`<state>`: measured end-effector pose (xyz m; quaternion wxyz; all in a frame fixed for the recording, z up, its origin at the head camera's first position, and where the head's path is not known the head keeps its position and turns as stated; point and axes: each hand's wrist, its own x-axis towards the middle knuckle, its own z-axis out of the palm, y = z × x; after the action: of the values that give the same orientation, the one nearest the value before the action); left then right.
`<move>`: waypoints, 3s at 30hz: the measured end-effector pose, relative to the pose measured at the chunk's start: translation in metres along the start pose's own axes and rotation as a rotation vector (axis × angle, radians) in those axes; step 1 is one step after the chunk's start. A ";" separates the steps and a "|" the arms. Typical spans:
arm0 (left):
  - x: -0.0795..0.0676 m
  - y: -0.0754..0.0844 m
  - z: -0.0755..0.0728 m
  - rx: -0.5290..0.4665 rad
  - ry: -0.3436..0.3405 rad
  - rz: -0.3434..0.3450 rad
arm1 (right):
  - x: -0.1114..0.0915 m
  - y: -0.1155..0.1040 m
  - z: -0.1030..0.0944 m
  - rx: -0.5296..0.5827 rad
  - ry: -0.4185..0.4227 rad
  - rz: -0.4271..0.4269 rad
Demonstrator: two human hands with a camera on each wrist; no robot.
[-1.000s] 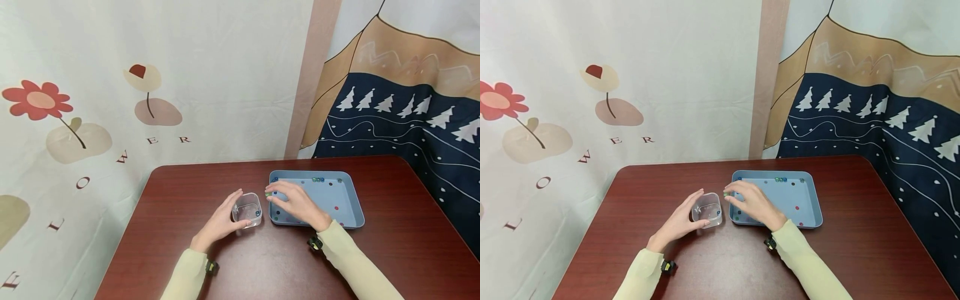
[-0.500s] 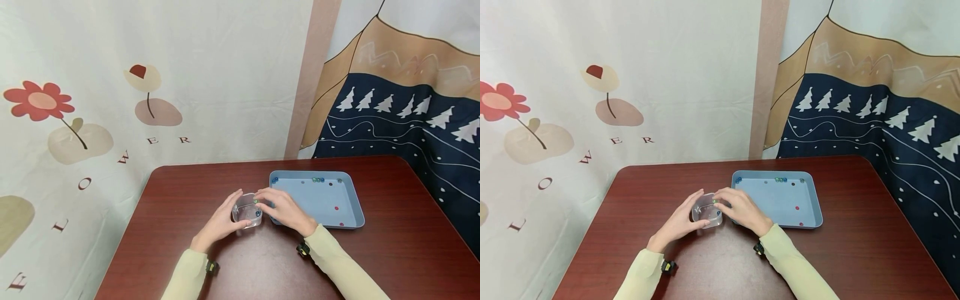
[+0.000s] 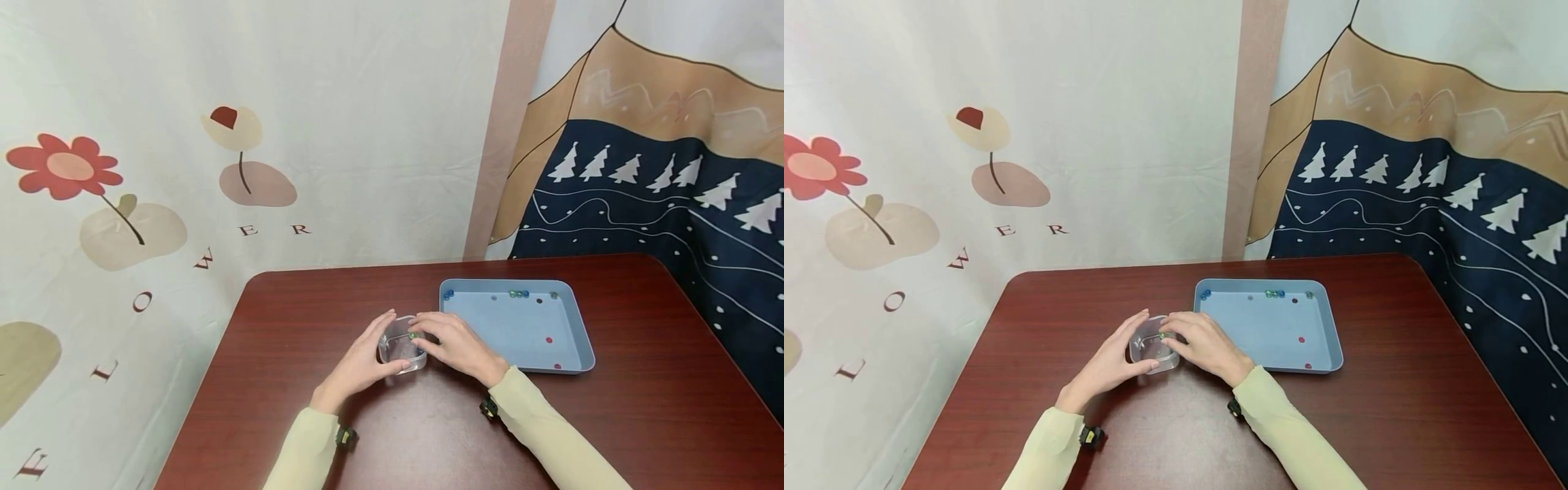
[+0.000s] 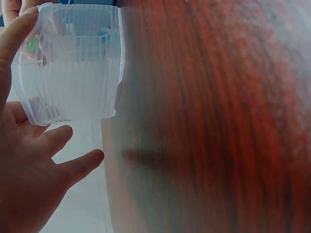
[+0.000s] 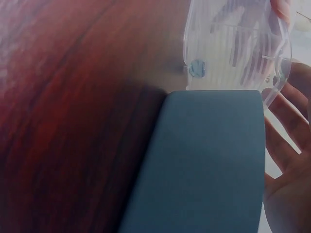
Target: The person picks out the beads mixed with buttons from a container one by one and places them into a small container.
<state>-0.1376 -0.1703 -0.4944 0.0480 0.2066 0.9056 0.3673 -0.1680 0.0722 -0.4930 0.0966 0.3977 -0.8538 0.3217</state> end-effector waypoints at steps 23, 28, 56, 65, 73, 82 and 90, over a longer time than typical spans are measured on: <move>-0.001 0.002 0.001 0.000 0.010 -0.024 | -0.032 0.007 -0.054 -0.025 0.110 0.109; -0.001 0.002 0.001 0.006 0.008 -0.036 | -0.048 0.015 -0.075 -0.053 0.131 0.169; 0.001 0.000 0.001 0.008 0.010 -0.021 | -0.121 0.096 -0.136 -0.325 0.117 0.459; 0.000 -0.002 0.002 0.006 0.015 -0.021 | -0.124 0.115 -0.136 -0.360 0.077 0.509; 0.000 -0.001 0.003 0.004 0.016 -0.034 | -0.124 0.125 -0.134 -0.373 0.036 0.527; 0.000 0.000 0.003 -0.006 0.014 -0.033 | -0.121 0.131 -0.135 -0.370 -0.017 0.566; 0.001 -0.001 0.003 -0.001 0.014 -0.028 | -0.119 0.136 -0.135 -0.353 -0.043 0.567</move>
<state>-0.1379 -0.1686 -0.4974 0.0469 0.1914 0.9085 0.3685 -0.2024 0.2952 -0.5026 0.0523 0.1281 -0.9749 0.1745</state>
